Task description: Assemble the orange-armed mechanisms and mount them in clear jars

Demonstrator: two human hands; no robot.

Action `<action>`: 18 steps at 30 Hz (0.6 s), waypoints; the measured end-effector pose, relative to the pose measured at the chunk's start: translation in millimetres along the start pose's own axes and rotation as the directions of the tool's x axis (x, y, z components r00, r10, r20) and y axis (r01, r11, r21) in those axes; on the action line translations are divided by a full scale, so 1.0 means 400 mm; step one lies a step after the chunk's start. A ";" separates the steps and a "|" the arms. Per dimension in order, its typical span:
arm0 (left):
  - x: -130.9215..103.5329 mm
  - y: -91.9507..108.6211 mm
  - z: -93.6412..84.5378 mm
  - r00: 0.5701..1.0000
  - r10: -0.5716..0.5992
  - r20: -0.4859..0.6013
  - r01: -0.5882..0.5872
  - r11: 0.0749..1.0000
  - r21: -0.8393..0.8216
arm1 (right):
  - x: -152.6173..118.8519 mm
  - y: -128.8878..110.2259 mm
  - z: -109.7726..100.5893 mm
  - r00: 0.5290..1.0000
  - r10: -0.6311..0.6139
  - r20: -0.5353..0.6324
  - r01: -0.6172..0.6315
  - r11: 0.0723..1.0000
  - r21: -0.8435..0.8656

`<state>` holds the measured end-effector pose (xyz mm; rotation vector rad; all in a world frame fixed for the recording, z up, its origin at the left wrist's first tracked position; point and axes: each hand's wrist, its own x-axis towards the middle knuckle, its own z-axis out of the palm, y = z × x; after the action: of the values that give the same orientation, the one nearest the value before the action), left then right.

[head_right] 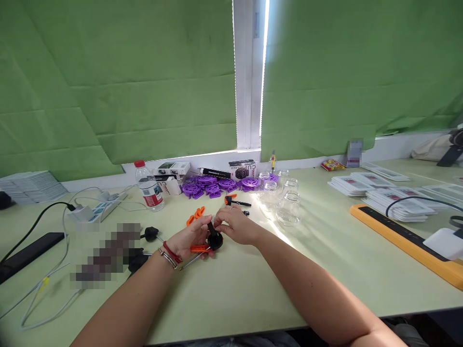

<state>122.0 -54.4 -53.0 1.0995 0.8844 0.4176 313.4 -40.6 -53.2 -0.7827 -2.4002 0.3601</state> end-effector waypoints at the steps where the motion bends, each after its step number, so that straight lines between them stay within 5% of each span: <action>1: 0.000 0.000 0.000 1.000 0.002 0.001 -0.002 1.000 0.002 | 0.000 0.001 -0.001 1.000 -0.004 0.007 0.004 1.000 0.002; 18: 0.001 -0.003 0.005 1.000 0.022 0.010 -0.022 1.000 0.017 | 0.002 0.020 0.012 1.000 0.004 -0.019 0.000 0.980 0.198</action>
<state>123.8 -55.8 -54.0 1.1272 0.8695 0.4237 313.5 -34.2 -60.0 -0.6950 -2.3021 0.5797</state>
